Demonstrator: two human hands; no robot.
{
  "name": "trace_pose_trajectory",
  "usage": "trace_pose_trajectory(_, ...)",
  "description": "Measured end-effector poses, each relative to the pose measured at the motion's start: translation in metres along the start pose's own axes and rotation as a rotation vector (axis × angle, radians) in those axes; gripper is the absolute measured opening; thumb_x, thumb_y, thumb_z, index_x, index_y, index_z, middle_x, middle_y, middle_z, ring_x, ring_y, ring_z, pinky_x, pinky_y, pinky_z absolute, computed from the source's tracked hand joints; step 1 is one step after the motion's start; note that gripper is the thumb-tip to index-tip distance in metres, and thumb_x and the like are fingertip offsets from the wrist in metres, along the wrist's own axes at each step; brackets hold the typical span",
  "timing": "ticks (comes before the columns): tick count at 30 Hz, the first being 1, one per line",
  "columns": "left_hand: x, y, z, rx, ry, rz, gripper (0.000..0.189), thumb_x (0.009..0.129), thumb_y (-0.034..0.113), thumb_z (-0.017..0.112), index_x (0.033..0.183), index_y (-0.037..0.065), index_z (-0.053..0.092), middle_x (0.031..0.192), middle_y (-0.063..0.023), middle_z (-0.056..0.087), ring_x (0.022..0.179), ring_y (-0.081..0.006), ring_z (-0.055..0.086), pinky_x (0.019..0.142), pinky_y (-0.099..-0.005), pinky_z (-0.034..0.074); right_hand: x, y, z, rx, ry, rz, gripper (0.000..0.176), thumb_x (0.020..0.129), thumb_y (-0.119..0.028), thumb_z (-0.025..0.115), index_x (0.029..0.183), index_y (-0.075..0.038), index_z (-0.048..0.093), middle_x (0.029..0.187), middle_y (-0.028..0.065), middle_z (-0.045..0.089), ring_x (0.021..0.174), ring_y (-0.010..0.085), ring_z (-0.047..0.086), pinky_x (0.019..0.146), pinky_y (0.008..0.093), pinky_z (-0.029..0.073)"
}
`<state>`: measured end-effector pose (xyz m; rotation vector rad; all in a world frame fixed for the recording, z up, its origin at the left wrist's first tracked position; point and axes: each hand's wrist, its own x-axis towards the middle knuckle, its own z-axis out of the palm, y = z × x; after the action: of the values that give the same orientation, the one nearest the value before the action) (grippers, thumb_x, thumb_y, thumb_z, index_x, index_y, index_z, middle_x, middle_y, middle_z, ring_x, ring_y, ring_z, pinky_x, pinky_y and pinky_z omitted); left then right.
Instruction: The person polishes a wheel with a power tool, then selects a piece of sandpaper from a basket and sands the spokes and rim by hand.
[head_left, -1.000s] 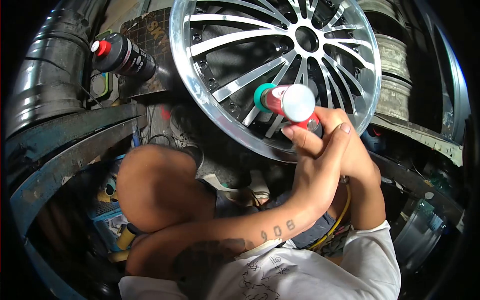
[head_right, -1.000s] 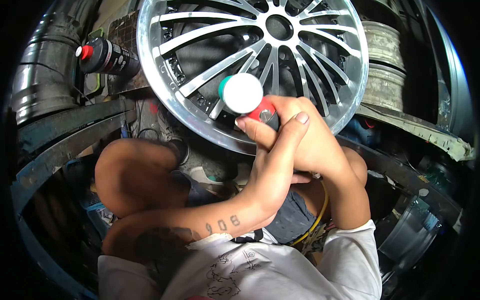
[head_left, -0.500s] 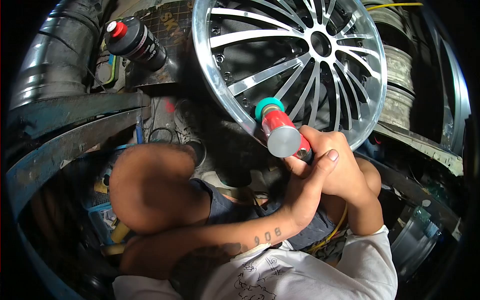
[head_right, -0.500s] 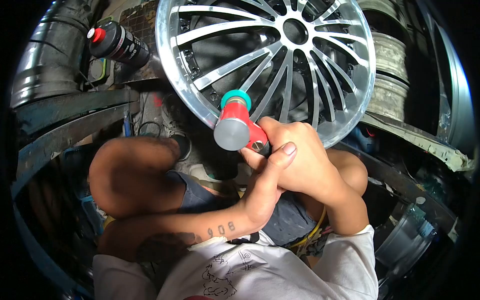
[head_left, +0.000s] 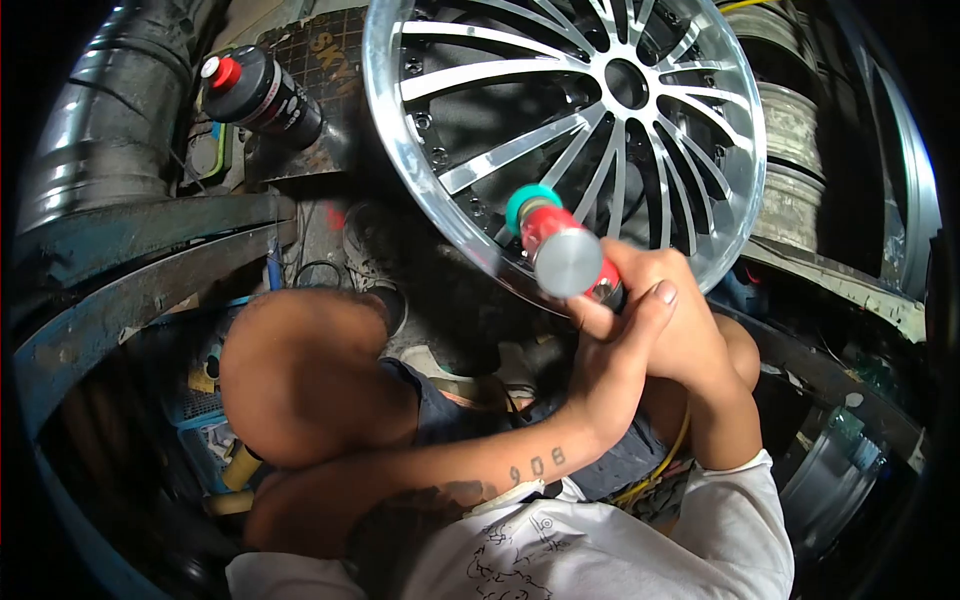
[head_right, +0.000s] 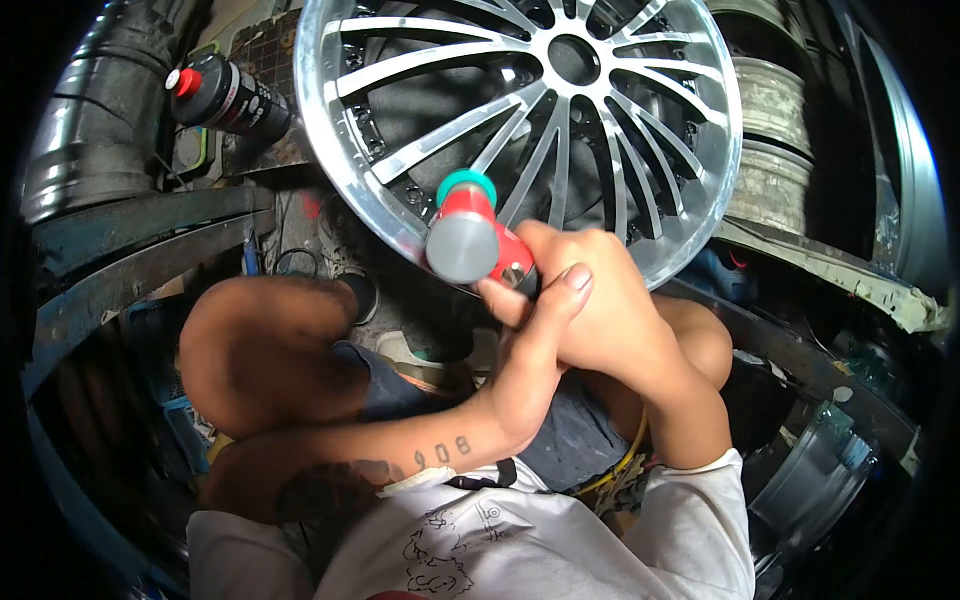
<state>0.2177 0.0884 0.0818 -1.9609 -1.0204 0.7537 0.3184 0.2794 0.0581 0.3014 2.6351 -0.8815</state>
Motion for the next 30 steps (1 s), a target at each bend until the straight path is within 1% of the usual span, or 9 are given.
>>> trace_pose_trajectory(4,0.018,-0.007,0.007,0.064,-0.015,0.038,0.042,0.082,0.007,0.057,0.116,-0.018,0.057,0.119,-0.0232,0.065,0.114,-0.0311,0.066,0.108,-0.0458,0.056,0.003,-0.003,-0.013,0.124,0.098,0.168,0.039,0.086,-0.035,0.08,0.085,0.001,0.068,0.066,0.0192,0.065,0.06,0.037,0.067,0.058,0.0405,0.052)
trace_pose_trajectory(10,0.017,-0.031,-0.005,0.082,-0.06,0.193,0.044,0.078,0.006,0.062,0.115,-0.016,0.058,0.117,-0.0206,0.065,0.112,-0.0267,0.066,0.107,-0.0418,0.056,0.005,0.0,-0.005,0.203,0.057,0.122,0.04,0.085,-0.038,0.079,0.083,0.001,0.069,0.065,0.0191,0.065,0.059,0.0374,0.066,0.057,0.0407,0.052)
trace_pose_trajectory(12,0.027,-0.042,-0.019,0.055,-0.135,0.264,0.042,0.082,0.008,0.066,0.116,-0.014,0.057,0.113,-0.017,0.065,0.105,-0.0208,0.066,0.101,-0.0351,0.057,0.002,0.006,0.002,0.166,0.066,0.012,0.042,0.084,-0.04,0.079,0.08,0.0,0.068,0.066,0.0199,0.066,0.061,0.0397,0.067,0.057,0.0421,0.052)
trace_pose_trajectory(13,0.031,-0.042,-0.02,0.057,-0.139,0.273,0.04,0.085,0.009,0.066,0.116,-0.013,0.057,0.11,-0.0156,0.065,0.101,-0.0188,0.066,0.098,-0.0322,0.057,0.002,0.005,-0.002,0.061,-0.042,0.012,0.043,0.083,-0.041,0.078,0.078,0.0,0.067,0.067,0.0216,0.066,0.063,0.0426,0.068,0.058,0.0449,0.053)
trace_pose_trajectory(17,0.038,0.019,0.023,0.178,0.121,0.097,0.024,0.098,0.012,0.056,0.112,-0.007,0.06,0.097,-0.0123,0.066,0.089,-0.0171,0.067,0.082,-0.0249,0.056,0.001,0.005,-0.006,0.074,-0.039,0.006,0.045,0.085,-0.042,0.075,0.076,0.001,0.066,0.066,0.0232,0.065,0.064,0.0437,0.067,0.061,0.0467,0.054)
trace_pose_trajectory(20,0.039,0.015,0.014,0.674,0.002,0.368,0.037,0.101,0.024,0.057,0.122,-0.006,0.055,0.104,-0.0117,0.064,0.091,-0.0151,0.064,0.085,-0.0239,0.054,0.004,0.011,-0.014,0.167,0.072,0.098,0.042,0.087,-0.039,0.073,0.083,0.002,0.069,0.064,0.0205,0.065,0.061,0.0401,0.067,0.059,0.0424,0.053)
trace_pose_trajectory(23,0.046,-0.007,-0.007,0.767,-0.057,0.518,0.043,0.098,0.026,0.058,0.126,-0.007,0.053,0.11,-0.0128,0.063,0.095,-0.0148,0.064,0.088,-0.0247,0.054,0.003,0.016,-0.029,0.182,0.145,0.178,0.037,0.09,-0.034,0.073,0.084,0.002,0.069,0.062,0.0143,0.065,0.057,0.0272,0.067,0.058,0.0368,0.052)
trace_pose_trajectory(27,0.037,-0.033,-0.023,0.851,-0.102,0.692,0.052,0.095,0.028,0.059,0.131,-0.009,0.051,0.118,-0.0143,0.062,0.099,-0.0143,0.063,0.091,-0.0258,0.055,0.002,0.024,-0.02,0.328,0.179,0.063,0.035,0.09,-0.034,0.074,0.087,0.001,0.07,0.064,0.0139,0.065,0.056,0.0272,0.062,0.058,0.0359,0.051)
trace_pose_trajectory(30,0.028,-0.043,-0.028,0.851,-0.126,0.799,0.059,0.093,0.029,0.06,0.135,-0.01,0.049,0.124,-0.0154,0.061,0.103,-0.014,0.063,0.094,-0.0267,0.056,0.004,0.023,-0.015,0.318,0.045,0.058,0.04,0.089,-0.037,0.074,0.084,0.002,0.07,0.066,0.0169,0.065,0.059,0.0306,0.065,0.06,0.04,0.051)
